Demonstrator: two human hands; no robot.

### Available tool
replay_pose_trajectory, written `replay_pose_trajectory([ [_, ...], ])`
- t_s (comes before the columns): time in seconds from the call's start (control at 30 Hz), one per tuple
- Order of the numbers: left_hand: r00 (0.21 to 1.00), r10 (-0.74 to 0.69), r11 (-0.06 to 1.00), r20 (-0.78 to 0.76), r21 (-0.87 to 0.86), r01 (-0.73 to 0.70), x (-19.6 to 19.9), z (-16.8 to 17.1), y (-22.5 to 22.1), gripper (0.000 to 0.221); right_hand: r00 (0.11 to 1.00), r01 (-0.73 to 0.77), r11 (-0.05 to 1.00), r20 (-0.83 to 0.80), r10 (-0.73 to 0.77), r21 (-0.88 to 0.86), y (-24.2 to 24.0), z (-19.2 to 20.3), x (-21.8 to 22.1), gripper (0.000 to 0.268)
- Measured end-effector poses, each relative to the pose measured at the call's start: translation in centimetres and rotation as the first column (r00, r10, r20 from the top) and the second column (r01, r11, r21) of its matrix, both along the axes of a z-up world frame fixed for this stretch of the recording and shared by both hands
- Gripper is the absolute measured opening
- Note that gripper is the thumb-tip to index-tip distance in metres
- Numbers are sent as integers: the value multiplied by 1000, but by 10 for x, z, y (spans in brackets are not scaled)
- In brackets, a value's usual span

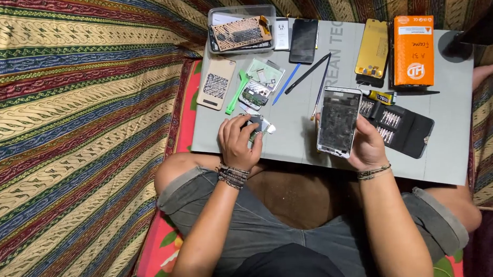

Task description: Inspecting and cleaning a small circuit board and other components from a disassembled mobile phone.

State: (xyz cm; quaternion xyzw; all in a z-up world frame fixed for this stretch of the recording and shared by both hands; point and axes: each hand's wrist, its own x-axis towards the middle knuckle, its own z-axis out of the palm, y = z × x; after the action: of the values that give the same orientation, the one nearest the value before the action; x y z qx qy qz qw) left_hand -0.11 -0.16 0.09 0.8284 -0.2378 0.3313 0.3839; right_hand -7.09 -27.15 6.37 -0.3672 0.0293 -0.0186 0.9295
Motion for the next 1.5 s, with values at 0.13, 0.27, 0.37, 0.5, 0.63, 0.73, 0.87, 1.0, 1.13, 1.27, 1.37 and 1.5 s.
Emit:
replay_pose_trajectory([
  [0.13, 1000, -1, 1000, -2, 8, 1, 0, -2, 0, 18, 1000, 0, 1000, -20, 0, -3, 8, -7, 0, 45],
  [0.27, 1000, -4, 1000, 1, 29, 4, 0, -3, 1, 18, 1000, 5, 938, -19, -12, -347, 17, -33, 2, 56],
  [0.37, 999, -25, 998, 26, 52, 24, -1, -9, 0, 16, 999, 54, 922, 11, -53, -383, 28, -36, 1, 55],
  [0.5, 970, -182, 966, 158, 211, 147, -15, -15, -18, 16, 976, 215, 900, 43, -215, -379, 18, -37, -1, 54],
  [0.63, 931, -342, 904, 125, 313, 290, -40, -30, -47, 32, 911, 399, 810, 86, -403, -429, -6, -42, -11, 44],
  [0.73, 917, -398, 855, 9, 367, 368, -53, -17, -59, 48, 880, 446, 780, 55, -472, -439, 3, -8, -21, 42],
  [0.87, 890, -455, 837, 5, 344, 426, -53, -17, -57, 54, 879, 435, 689, 106, -466, -579, -3, -22, -22, 45],
  [1.0, 966, -242, 957, 96, 188, 221, -33, -4, -30, 34, 948, 294, 629, 133, -290, -720, 27, -37, -19, 64],
  [1.13, 998, -61, 994, 9, 86, 60, -10, -1, 1, 22, 974, 224, 477, 186, -126, -850, 51, -17, -2, 62],
  [1.27, 990, 94, 995, -108, -32, -98, -1, 4, 10, 17, 940, 323, 39, 326, 100, -945, 49, -7, 7, 61],
  [1.37, 989, 106, 993, -103, -47, -111, 1, 2, 9, 17, 941, 318, -147, 293, 168, -937, 43, -1, 3, 60],
  [1.5, 991, 77, 995, -107, -62, -84, 0, 3, 6, 17, 943, 310, -320, 247, 224, -895, 33, -5, -1, 60],
])
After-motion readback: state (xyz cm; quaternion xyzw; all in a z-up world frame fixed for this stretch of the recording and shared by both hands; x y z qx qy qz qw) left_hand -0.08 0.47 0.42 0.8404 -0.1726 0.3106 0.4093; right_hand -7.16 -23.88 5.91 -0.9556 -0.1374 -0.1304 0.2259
